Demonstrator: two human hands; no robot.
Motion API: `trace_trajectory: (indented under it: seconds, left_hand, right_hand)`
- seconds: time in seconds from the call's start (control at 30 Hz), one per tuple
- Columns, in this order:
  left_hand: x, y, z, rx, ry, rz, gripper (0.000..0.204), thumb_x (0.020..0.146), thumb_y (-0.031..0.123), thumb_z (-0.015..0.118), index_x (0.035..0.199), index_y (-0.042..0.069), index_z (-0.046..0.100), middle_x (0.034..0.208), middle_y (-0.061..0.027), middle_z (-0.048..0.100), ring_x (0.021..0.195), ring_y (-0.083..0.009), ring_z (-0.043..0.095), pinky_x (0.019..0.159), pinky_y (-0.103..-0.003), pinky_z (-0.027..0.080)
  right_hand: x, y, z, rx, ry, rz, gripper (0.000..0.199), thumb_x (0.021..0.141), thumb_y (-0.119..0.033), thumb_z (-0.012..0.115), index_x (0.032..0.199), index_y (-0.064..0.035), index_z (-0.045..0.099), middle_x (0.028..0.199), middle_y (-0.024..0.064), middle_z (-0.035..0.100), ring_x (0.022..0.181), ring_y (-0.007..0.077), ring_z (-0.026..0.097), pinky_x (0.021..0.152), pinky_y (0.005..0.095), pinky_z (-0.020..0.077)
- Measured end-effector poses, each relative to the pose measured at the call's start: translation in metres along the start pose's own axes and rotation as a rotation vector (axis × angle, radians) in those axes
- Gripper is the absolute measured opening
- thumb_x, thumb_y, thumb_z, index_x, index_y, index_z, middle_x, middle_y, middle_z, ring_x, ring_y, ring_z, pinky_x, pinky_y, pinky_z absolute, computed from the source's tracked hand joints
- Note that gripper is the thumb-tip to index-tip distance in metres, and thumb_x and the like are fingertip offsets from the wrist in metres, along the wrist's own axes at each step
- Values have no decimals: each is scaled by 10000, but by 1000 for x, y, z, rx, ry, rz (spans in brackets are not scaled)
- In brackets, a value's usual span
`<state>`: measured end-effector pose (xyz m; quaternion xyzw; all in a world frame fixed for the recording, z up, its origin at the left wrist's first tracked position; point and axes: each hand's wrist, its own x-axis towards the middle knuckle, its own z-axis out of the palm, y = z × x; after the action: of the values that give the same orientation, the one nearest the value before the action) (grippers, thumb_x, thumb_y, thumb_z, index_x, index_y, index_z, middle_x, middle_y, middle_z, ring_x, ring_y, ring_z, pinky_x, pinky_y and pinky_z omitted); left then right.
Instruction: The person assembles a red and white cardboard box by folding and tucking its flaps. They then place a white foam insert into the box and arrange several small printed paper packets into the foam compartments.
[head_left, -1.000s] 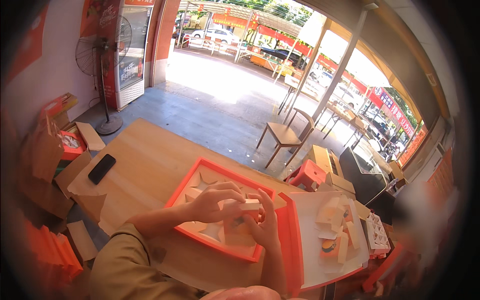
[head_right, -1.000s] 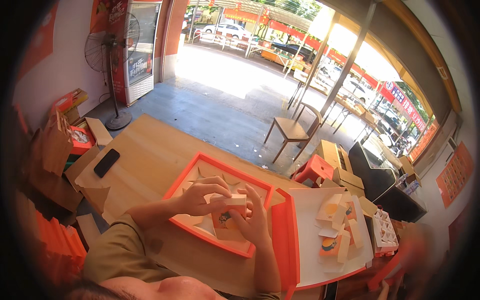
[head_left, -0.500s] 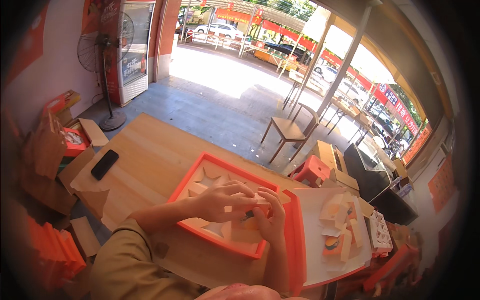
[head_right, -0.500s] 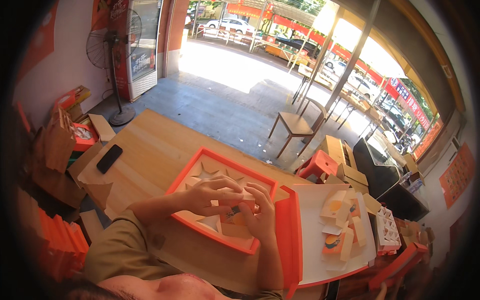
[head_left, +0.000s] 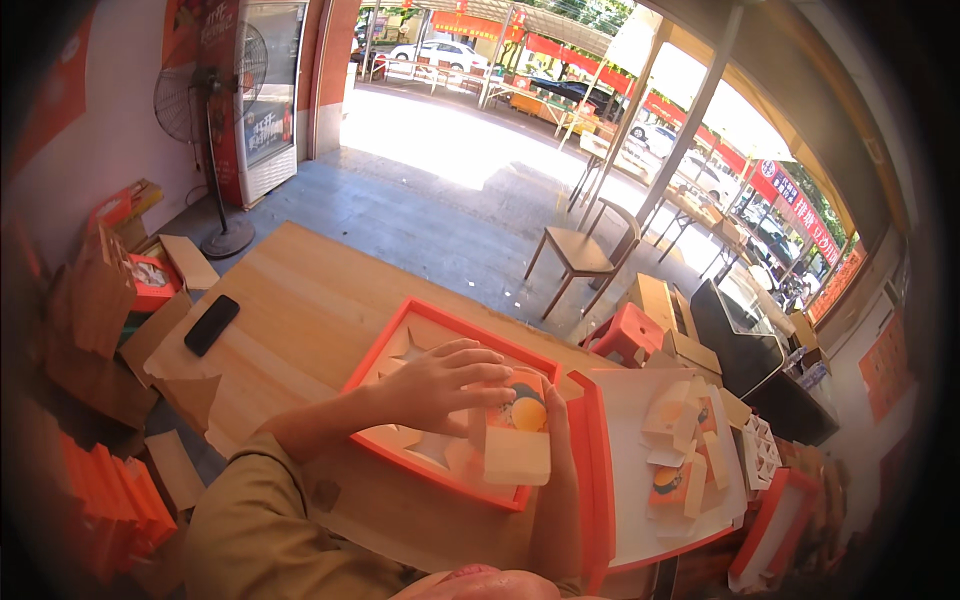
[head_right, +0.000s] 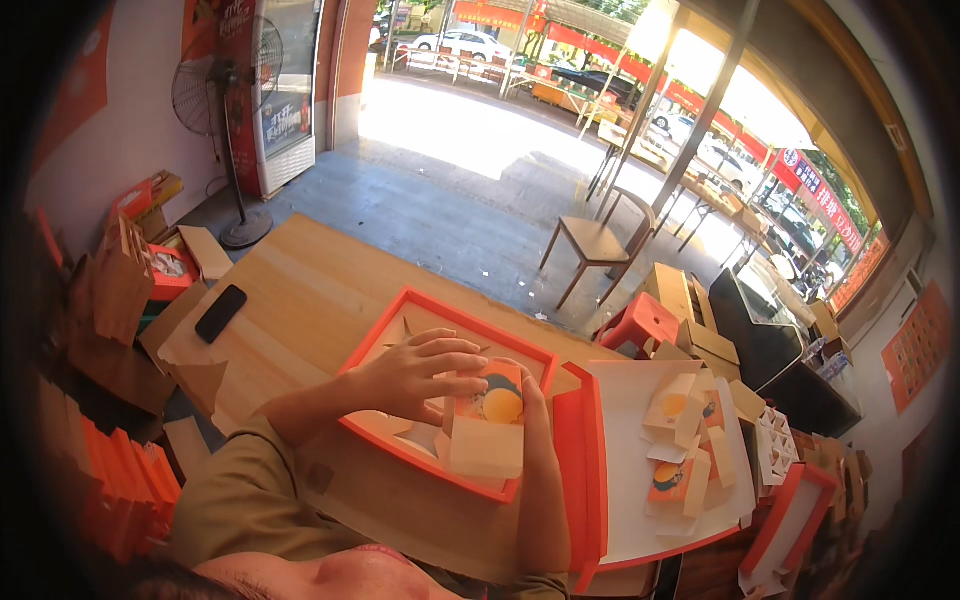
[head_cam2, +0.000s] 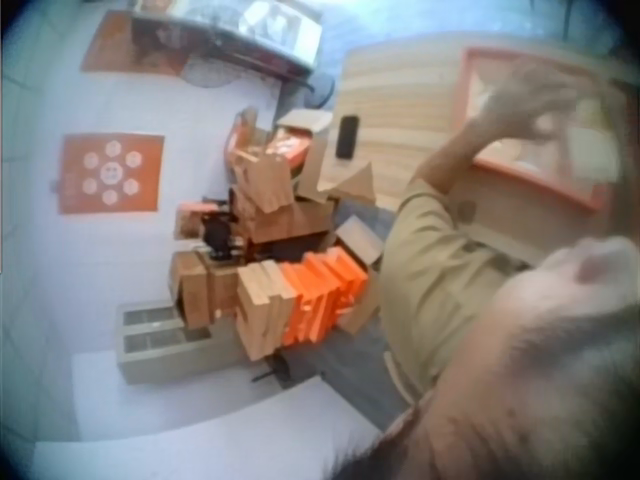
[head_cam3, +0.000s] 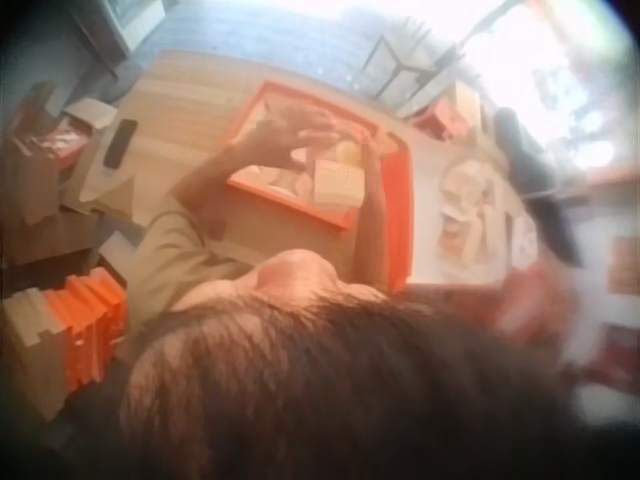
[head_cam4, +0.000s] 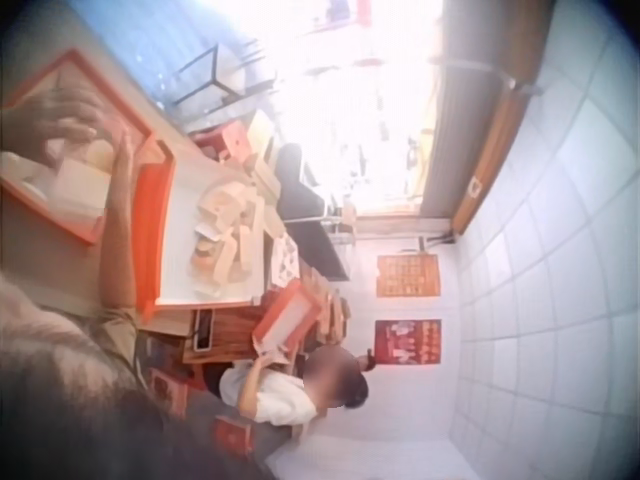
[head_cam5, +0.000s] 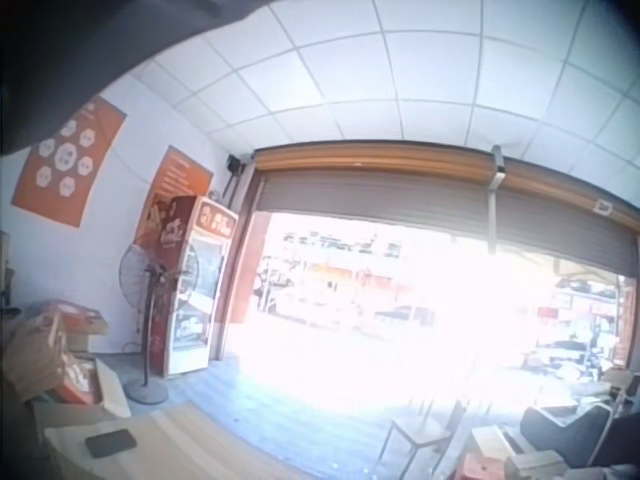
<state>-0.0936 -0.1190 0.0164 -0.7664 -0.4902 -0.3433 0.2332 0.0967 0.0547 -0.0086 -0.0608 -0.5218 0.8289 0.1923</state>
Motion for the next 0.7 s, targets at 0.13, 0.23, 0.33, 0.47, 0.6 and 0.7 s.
trace_trajectory:
  seconds: [0.13,0.23,0.33,0.47,0.6,0.7]
  left_hand:
    - [-6,4,-4,-229,23,-508,842,860,312,914,1569,91,516,1084,-95,776,971,-302,775,857,-422,634]
    - [-9,3,1,-452,51,-686,868,928,420,865,1615,76,460,924,-65,710,814,-241,748,741,-384,598]
    - [-3,15,-6,-547,-26,-845,866,975,433,818,1654,71,421,898,-80,684,780,-215,712,736,-373,580]
    - [-11,9,5,-315,3,-595,856,980,340,821,1666,62,389,1313,-197,674,1116,-315,719,922,-452,606]
    - [-10,4,5,-266,-77,-384,797,997,366,797,1655,136,412,1326,-185,639,1183,-365,669,968,-485,557]
    - [-6,3,11,-330,44,-307,836,972,340,823,1664,165,388,1351,-174,655,1227,-395,657,1035,-527,522]
  right_hand:
    - [6,15,-13,-364,-46,-261,882,1132,-659,366,1729,-20,256,1648,199,456,1568,301,416,1266,497,361]
    - [3,11,9,-409,-120,-477,814,1128,-437,557,1728,-2,218,1678,209,407,1557,332,425,1241,494,401]
    - [-3,21,18,-575,10,-516,785,1070,-167,645,1718,-6,232,1662,216,413,1542,335,443,1195,467,457]
    - [-1,20,11,-778,-7,-521,684,1061,-76,597,1666,-1,287,1539,200,517,1359,279,619,1103,410,536]
    - [2,22,1,-776,-14,-477,509,1072,-99,596,1537,14,421,1438,172,566,1275,249,646,1057,390,554]
    - [8,28,-11,-829,-24,-510,479,1078,-101,596,1510,3,416,1444,176,557,1255,242,650,1042,388,563]
